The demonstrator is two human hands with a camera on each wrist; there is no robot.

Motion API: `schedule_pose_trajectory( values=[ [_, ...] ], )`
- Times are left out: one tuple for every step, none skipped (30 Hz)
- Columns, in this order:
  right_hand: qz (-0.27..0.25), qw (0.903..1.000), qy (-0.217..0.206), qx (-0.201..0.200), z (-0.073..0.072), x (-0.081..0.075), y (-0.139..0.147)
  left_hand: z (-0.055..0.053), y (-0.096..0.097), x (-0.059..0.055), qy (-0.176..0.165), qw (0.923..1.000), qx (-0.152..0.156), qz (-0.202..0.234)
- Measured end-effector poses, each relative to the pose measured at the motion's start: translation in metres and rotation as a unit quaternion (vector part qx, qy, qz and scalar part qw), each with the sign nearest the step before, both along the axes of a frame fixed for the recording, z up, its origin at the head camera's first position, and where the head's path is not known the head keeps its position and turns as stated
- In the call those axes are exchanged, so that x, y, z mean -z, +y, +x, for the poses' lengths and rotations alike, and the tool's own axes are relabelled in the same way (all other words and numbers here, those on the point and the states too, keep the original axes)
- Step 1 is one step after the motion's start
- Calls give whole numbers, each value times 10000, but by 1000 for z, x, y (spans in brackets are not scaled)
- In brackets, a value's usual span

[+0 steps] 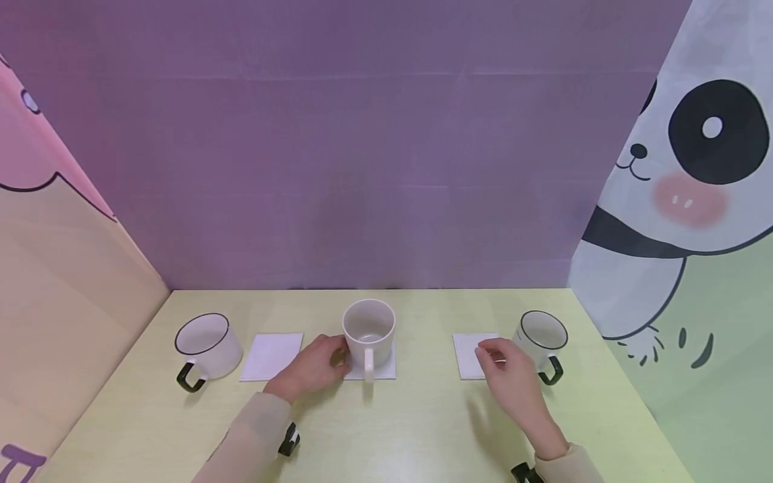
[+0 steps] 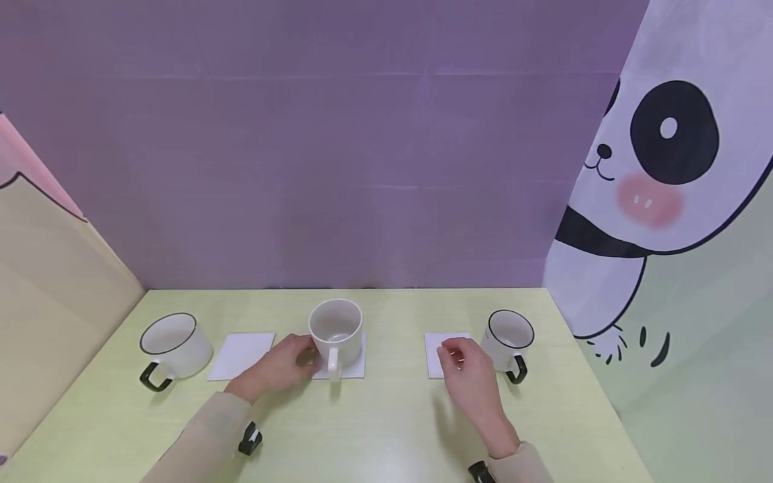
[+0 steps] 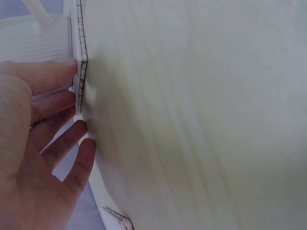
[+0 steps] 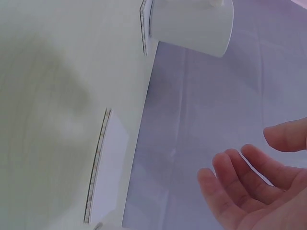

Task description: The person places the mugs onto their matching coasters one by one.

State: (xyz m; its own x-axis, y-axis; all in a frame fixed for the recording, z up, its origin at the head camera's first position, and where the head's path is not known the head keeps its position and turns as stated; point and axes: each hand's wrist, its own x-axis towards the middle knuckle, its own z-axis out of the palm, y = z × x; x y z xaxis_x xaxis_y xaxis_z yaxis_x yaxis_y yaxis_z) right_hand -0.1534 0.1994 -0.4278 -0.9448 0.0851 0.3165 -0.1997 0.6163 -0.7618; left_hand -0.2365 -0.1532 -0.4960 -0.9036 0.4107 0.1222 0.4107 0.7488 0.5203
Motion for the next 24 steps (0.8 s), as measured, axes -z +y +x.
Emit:
schedule_pose_trajectory(
  values=[
    [-8,10000,11,18,0,0,1,0,0,0,-5,10000,2,7],
    [-17,10000,34,29,0,0,3,-1,0,0,-1,10000,4,13],
    [-24,10000,55,41,0,0,4,-1,-1,0,7,10000,14,12],
    [-22,10000,82,52,1,-1,5,-1,-1,0,-1,10000,8,13],
    [-12,9999,125,79,1,0,5,-1,-1,1,-3,10000,13,10],
    [-1,9998,161,107,1,0,6,-2,-1,1,4,10000,24,10],
    [13,9997,201,135,1,0,7,-2,-1,1,12,10000,30,-6],
    [37,9996,239,164,1,0,8,-2,-1,2,11,10000,32,-16],
    [57,9995,257,183,1,0,8,-2,-1,2,7,10000,26,-26],
    [78,9994,274,196,1,0,9,-2,-1,2,16,10000,29,-34],
    [90,9993,297,207,0,0,10,-3,-1,3,44,10000,42,-45],
    [104,9993,309,208,0,0,11,-2,-1,3,45,10000,40,-41],
    [114,9992,316,222,0,1,12,-2,-1,3,46,10000,36,-31],
    [120,9991,317,236,-1,1,13,-2,-1,3,32,10000,27,-21],
    [125,9991,323,246,-1,2,14,-2,-1,3,30,10000,18,-14],
    [141,9990,342,268,-2,2,16,-2,-1,3,21,10000,13,-7],
    [152,9988,355,292,-2,3,17,-2,-1,3,16,10000,-6,1],
    [170,9987,368,323,-2,3,18,-1,-1,3,1,10000,-19,7],
    [184,9984,395,353,-3,3,19,-1,0,2,-2,10000,-34,13],
    [204,9982,429,376,-2,3,20,-1,0,2,-21,10000,-44,12],
    [220,9978,474,404,-2,3,22,-1,0,2,-33,10000,-55,13],
    [216,9975,510,432,-2,3,23,0,0,1,-41,10000,-57,18],
    [211,9973,538,458,-2,3,24,0,1,1,-41,10000,-60,20],
    [203,9971,560,478,-1,2,24,0,1,0,-61,10000,-64,23]
  ],
)
